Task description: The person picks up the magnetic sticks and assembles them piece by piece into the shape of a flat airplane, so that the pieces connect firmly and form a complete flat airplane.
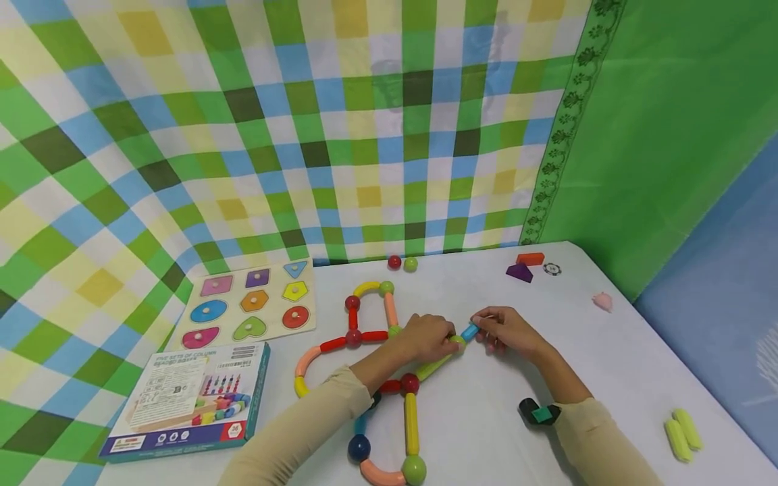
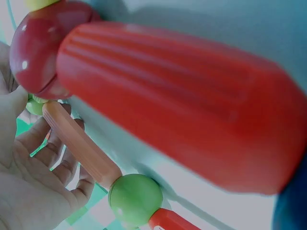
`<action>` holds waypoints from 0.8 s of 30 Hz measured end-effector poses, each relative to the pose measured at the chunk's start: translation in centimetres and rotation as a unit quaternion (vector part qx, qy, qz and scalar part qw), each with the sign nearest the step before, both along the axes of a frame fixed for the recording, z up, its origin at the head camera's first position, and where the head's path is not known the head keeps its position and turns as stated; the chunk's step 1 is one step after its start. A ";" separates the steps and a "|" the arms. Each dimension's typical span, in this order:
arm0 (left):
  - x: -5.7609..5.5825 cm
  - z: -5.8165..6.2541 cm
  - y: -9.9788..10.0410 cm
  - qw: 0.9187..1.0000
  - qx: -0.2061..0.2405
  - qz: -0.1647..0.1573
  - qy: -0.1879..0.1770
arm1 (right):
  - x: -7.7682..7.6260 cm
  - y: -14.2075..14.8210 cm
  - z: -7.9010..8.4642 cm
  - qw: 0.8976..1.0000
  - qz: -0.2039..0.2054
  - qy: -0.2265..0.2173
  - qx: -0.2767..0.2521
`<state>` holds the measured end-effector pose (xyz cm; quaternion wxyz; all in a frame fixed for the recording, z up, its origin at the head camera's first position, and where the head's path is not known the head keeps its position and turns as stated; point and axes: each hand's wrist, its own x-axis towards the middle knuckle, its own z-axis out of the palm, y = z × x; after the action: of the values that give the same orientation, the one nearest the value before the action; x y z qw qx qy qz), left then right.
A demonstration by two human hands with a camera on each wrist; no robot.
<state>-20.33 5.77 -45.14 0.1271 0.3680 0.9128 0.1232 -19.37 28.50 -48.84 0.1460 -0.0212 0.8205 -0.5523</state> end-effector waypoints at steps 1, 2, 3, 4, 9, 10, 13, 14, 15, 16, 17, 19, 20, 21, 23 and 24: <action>-0.1 -0.1 -0.1 1.000 -0.001 0.003 -0.002 | -0.7 0.0 -0.1 1.000 -0.001 0.001 0.005; -0.3 -0.2 -0.2 1.000 -0.001 0.006 -0.004 | -1.5 0.0 -0.1 1.000 -0.002 0.005 0.012; -0.4 -0.4 -0.3 1.000 -0.002 0.007 -0.003 | -2.3 0.0 0.0 1.000 -0.003 0.014 0.022; -0.4 -0.6 -0.4 1.000 -0.003 0.008 -0.001 | -3.1 -0.1 0.1 0.999 -0.002 0.025 0.033; -0.5 -1.1 -0.5 1.000 -0.006 0.010 0.002 | -7.9 -1.4 1.1 0.994 0.025 0.078 0.068; -0.4 -1.1 -0.5 1.000 -0.006 0.011 0.002 | -8.9 -1.9 1.4 0.992 0.039 0.090 0.074; -0.3 -0.9 -0.4 1.000 -0.003 0.012 0.005 | -11.9 -3.6 2.3 0.984 0.080 0.133 0.092; -0.3 -0.9 -0.4 1.000 -0.004 0.013 0.008 | -12.8 -4.2 2.6 0.978 0.096 0.153 0.103; -0.2 -0.8 -0.4 1.000 -0.004 0.014 0.009 | -13.6 -4.7 2.9 0.973 0.108 0.169 0.114; -0.2 -0.7 -0.3 1.000 -0.006 0.012 0.012 | -14.4 -5.2 3.1 0.967 0.119 0.184 0.127; -0.1 -0.7 -0.3 1.000 -0.008 0.011 0.014 | -15.1 -5.6 3.2 0.962 0.128 0.197 0.141; 0.0 -0.6 -0.1 1.000 -0.012 0.008 0.018 | -16.2 -6.4 3.2 0.951 0.141 0.215 0.169; 0.0 -0.7 0.0 1.000 -0.014 0.008 0.019 | -16.7 -6.7 3.1 0.947 0.146 0.221 0.183; -0.1 -0.7 0.0 1.000 -0.015 0.009 0.020 | -17.1 -7.0 2.9 0.943 0.150 0.224 0.194; -0.1 -0.8 0.1 1.000 -0.018 0.010 0.023 | -17.9 -7.7 2.5 0.935 0.158 0.236 0.214; -0.2 -0.8 0.1 1.000 -0.018 0.013 0.021 | -18.2 -8.0 2.3 0.932 0.160 0.239 0.219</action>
<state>-20.55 5.84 -45.93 0.1134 0.3561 0.9221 0.1005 -37.55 20.49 -46.53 0.0335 -0.2513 0.9175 -0.3065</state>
